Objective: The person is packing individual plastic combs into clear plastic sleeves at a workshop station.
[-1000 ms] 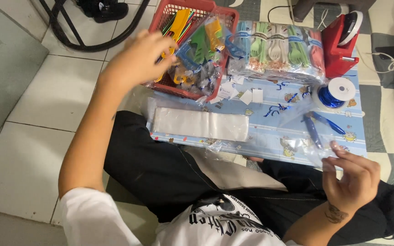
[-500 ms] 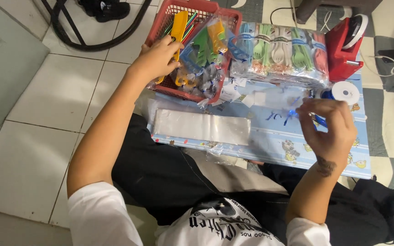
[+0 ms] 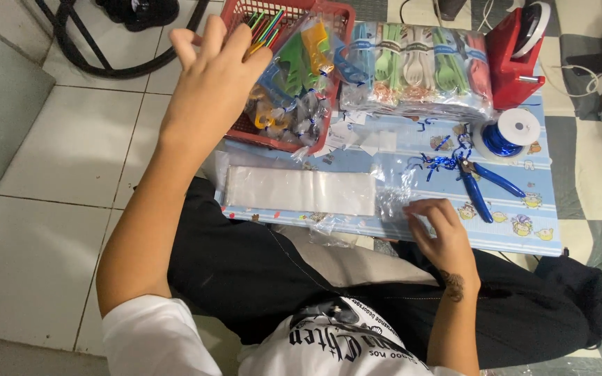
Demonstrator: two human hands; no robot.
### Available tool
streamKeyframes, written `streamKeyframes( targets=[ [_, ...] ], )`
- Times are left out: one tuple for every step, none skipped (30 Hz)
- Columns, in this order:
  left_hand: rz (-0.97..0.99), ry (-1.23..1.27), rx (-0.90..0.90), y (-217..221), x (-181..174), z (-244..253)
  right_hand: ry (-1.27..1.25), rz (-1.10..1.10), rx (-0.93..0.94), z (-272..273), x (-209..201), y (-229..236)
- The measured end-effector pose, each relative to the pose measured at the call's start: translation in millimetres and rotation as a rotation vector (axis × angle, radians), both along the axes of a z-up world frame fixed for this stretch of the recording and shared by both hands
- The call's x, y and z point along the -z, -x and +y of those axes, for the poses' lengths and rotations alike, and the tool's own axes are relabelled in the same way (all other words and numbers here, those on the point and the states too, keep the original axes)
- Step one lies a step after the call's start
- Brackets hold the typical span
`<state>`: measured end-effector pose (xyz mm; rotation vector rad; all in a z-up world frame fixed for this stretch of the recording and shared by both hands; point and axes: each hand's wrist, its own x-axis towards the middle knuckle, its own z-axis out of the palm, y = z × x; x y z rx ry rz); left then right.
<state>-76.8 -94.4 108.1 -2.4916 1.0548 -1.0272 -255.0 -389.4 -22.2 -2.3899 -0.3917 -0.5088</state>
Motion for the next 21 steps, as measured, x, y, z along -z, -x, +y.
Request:
streamKeyframes(
  targets=[
    [-0.074, 0.004, -0.013, 10.5, -12.1, -1.6, -0.035, 0.134, -0.004, 0.6, 4.3, 7.0],
    [-0.069, 0.002, -0.003, 19.8, -22.4, -1.1, -0.037, 0.139, 0.006, -1.7, 3.6, 10.6],
    [-0.092, 0.019, 0.001, 29.1, -32.7, -0.7, -0.045, 0.227, 0.029, -4.0, 3.0, 14.4],
    [-0.117, 0.035, 0.005, 38.0, -43.6, 0.0, -0.053, 0.312, 0.053, -6.3, 2.1, 17.7],
    [-0.113, 0.035, 0.014, 46.4, -48.3, -0.5, -0.056, 0.315, 0.062, -9.0, 4.1, 20.3],
    [-0.133, 0.082, 0.04, 54.1, -54.2, -0.3, -0.043, 0.337, 0.083, -11.6, 6.0, 20.1],
    [-0.154, 0.13, 0.066, 61.9, -60.2, 0.2, -0.03, 0.359, 0.103, -13.9, 7.7, 20.0],
    [-0.155, 0.13, 0.069, 68.8, -63.8, -0.4, -0.031, 0.358, 0.106, -14.4, 6.7, 16.6],
    [-0.059, 0.185, 0.133, 75.6, -67.2, -0.6, -0.029, 0.352, 0.12, -14.7, 6.0, 13.2],
    [0.041, 0.241, 0.193, 83.4, -69.7, -0.5, -0.025, 0.351, 0.131, -15.0, 5.5, 10.5],
    [0.043, 0.241, 0.193, 88.1, -71.1, -3.1, -0.025, 0.354, 0.131, -19.7, 8.4, 7.8],
    [0.056, 0.231, 0.226, 92.6, -73.2, -5.5, 0.026, 0.294, 0.124, -23.9, 11.2, 4.1],
    [0.07, 0.221, 0.26, 97.0, -75.3, -7.7, 0.077, 0.234, 0.117, -28.0, 13.9, 0.4],
    [0.071, 0.221, 0.26, 95.8, -70.5, -9.4, 0.077, 0.235, 0.117, -28.2, 11.2, 1.2],
    [0.105, 0.183, 0.348, 94.5, -65.6, -11.1, 0.125, 0.164, 0.135, -28.4, 8.5, 2.1],
    [0.137, 0.147, 0.438, 92.6, -60.9, -13.3, 0.175, 0.092, 0.155, -29.3, 5.2, 2.6],
    [0.137, 0.148, 0.44, 93.8, -55.1, -20.2, 0.176, 0.092, 0.157, -21.2, -6.5, 6.6],
    [0.238, 0.13, 0.544, 95.6, -49.0, -27.1, 0.107, 0.069, 0.124, -13.1, -18.3, 11.2],
    [0.34, 0.111, 0.648, 97.5, -42.8, -34.0, 0.038, 0.046, 0.09, -5.1, -29.9, 15.8],
    [0.342, 0.114, 0.649, 104.1, -32.8, -43.4, 0.041, 0.049, 0.09, 4.0, -30.2, 20.2],
    [0.334, 0.083, 0.683, 110.8, -22.9, -52.9, -0.055, 0.053, -0.095, 12.9, -30.3, 24.7]
  ],
)
